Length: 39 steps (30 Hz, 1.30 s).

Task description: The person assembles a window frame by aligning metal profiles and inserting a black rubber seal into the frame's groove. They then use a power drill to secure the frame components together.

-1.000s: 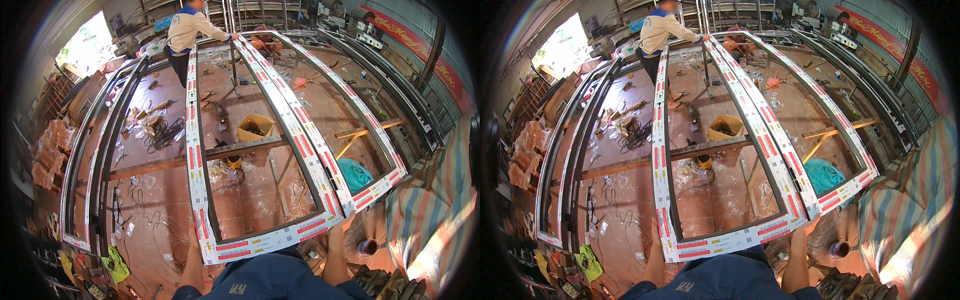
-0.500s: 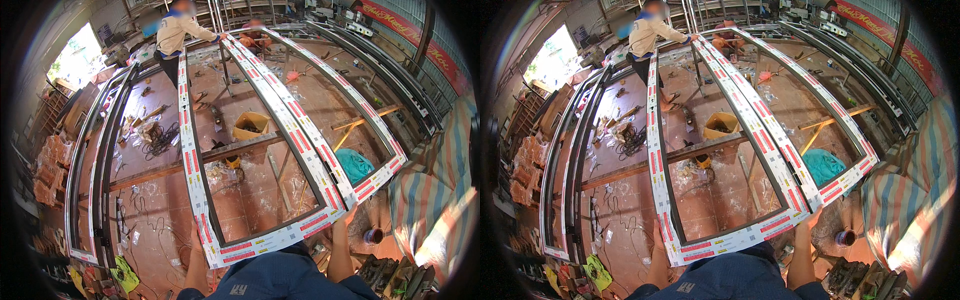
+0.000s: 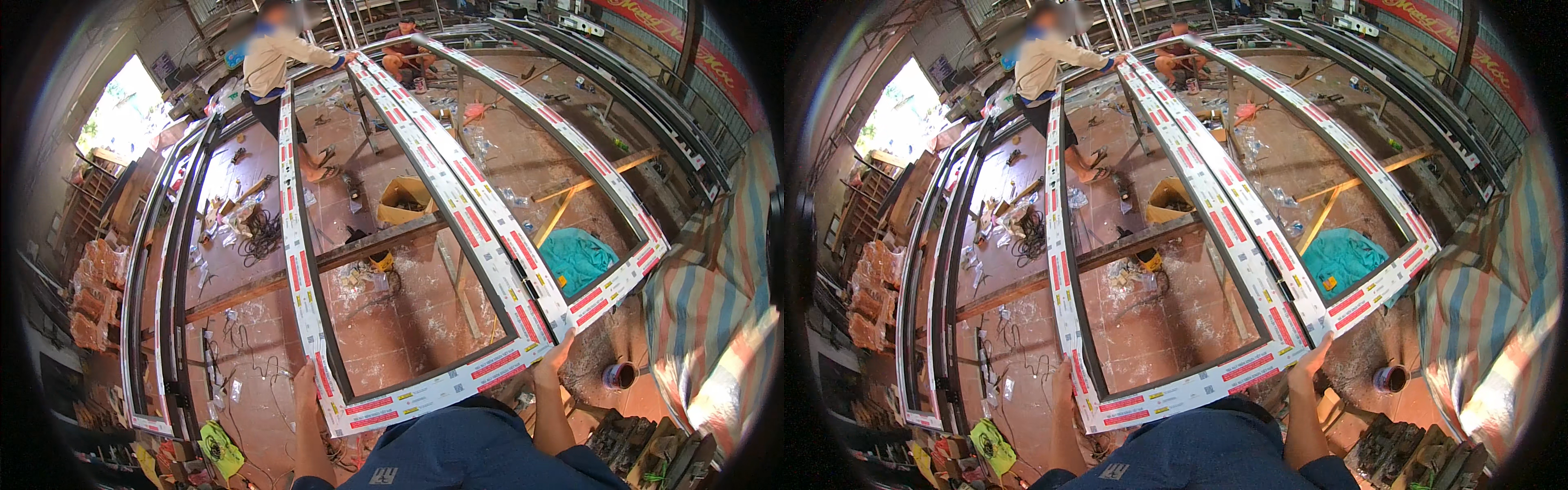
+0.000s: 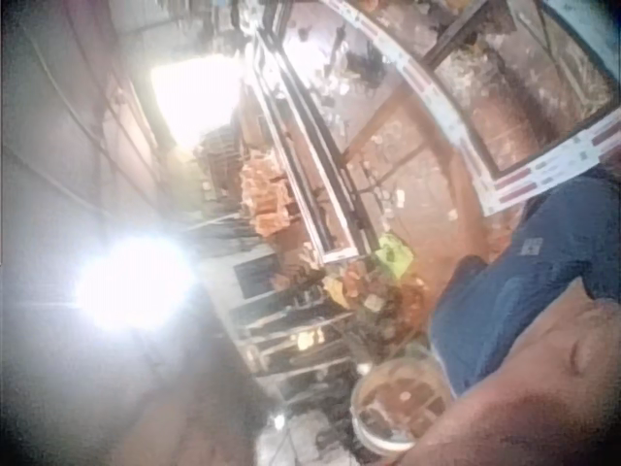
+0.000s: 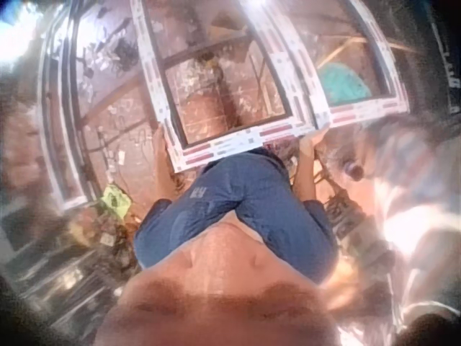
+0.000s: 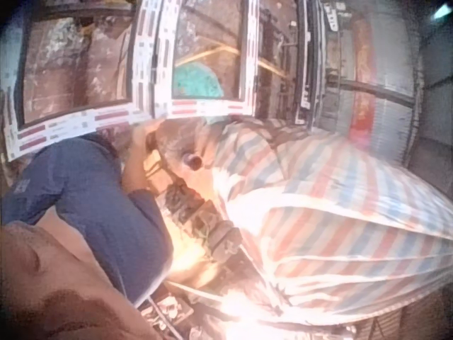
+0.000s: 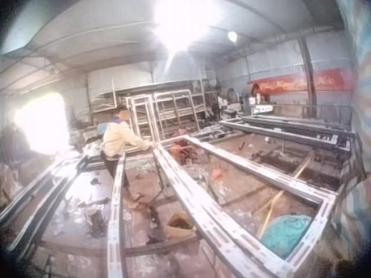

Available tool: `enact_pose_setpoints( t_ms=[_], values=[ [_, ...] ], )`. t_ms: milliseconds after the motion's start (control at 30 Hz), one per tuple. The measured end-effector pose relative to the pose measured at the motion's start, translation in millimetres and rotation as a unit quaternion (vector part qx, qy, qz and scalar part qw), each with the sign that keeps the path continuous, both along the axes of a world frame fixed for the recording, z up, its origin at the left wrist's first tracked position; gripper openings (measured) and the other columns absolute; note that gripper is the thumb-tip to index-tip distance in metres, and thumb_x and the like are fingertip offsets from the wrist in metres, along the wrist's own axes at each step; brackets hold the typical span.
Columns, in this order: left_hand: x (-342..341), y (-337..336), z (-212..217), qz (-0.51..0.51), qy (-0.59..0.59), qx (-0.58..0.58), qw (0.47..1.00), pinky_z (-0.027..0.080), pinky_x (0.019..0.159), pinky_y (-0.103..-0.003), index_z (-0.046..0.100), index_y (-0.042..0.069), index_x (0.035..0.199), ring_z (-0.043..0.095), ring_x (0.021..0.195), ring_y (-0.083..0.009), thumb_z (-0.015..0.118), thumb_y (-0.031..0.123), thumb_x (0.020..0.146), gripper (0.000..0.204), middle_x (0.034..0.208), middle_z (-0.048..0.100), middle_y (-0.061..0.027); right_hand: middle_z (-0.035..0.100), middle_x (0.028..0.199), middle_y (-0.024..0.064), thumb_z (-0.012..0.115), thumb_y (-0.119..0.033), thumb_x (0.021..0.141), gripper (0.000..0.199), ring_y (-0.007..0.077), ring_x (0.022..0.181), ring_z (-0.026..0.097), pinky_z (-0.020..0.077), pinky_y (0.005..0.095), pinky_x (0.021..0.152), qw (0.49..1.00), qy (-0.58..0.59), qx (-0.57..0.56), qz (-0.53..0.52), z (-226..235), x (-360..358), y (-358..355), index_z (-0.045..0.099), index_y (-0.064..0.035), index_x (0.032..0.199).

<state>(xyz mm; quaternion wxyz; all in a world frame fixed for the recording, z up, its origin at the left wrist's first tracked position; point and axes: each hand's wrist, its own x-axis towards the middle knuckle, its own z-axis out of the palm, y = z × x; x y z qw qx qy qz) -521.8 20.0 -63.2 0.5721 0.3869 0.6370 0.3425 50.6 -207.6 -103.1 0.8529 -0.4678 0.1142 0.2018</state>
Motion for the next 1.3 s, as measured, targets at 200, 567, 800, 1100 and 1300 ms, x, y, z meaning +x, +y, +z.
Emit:
enact_pose_setpoints(
  t_ms=[200, 567, 800, 1100, 1300],
  values=[
    [46.3, -3.8, 33.0, -0.025, 0.281, 0.106, 0.954, 0.054, 0.078, -0.040, 0.073, -0.005, 0.123, 0.066, 0.086, -0.0201, 0.068, 0.041, 0.111, 0.048, 0.098, 0.074, -0.0106, 0.059, 0.162, 0.0103, 0.053, -0.060, 0.113, 0.077, 0.0286, 0.143, 0.059, 0.0448, 0.0451, 0.121, 0.999, 0.005, 0.014, 0.037, 4.9, -0.3, -8.4, 0.048, -0.0044, 0.166],
    [55.7, -0.6, 27.3, 0.016, 0.321, 0.094, 0.942, 0.052, 0.079, -0.045, 0.072, -0.007, 0.118, 0.068, 0.086, -0.0285, 0.067, 0.049, 0.109, 0.057, 0.098, 0.074, -0.0182, 0.067, 0.146, 0.0132, 0.052, -0.053, 0.116, 0.067, 0.0256, 0.127, 0.068, 0.0531, 0.0406, 0.110, 0.999, 0.014, 0.040, 0.002, -0.6, -2.1, -2.7, 0.055, 0.0014, 0.156],
    [91.0, -10.1, 74.2, -0.017, 0.500, 0.054, 0.864, 0.053, 0.098, -0.056, 0.070, -0.006, 0.130, 0.074, 0.109, -0.0485, 0.063, 0.050, 0.110, 0.060, 0.114, 0.076, -0.0316, 0.071, 0.137, 0.0141, 0.049, -0.051, 0.118, 0.065, 0.0255, 0.118, 0.072, 0.0582, 0.0391, 0.103, 0.998, -0.039, 0.047, -0.017, 6.0, -6.4, 3.9, 0.057, 0.0038, 0.152],
    [193.8, -12.7, 30.7, -0.259, 0.485, 0.436, 0.712, 0.045, 0.118, -0.055, 0.059, 0.003, 0.150, 0.058, 0.139, -0.0452, 0.093, 0.027, 0.085, 0.077, 0.149, 0.063, -0.0246, 0.073, 0.132, 0.0123, 0.054, -0.052, 0.116, 0.065, 0.0227, 0.114, 0.073, 0.0585, 0.0369, 0.100, 0.999, -0.008, 0.010, -0.034, 8.8, -9.0, 2.5, 0.061, 0.0039, 0.148],
    [378.8, -94.8, 83.8, -0.595, 0.229, 0.415, 0.650, 0.034, 0.128, -0.061, 0.048, 0.008, 0.165, 0.039, 0.158, -0.0505, 0.094, 0.054, 0.081, 0.106, 0.173, 0.039, -0.0220, 0.073, 0.132, 0.0124, 0.055, -0.054, 0.116, 0.067, 0.0231, 0.114, 0.072, 0.0576, 0.0378, 0.101, 1.000, -0.006, 0.007, -0.025, -2.3, -4.2, -0.9, 0.061, 0.0032, 0.149]
  ],
)
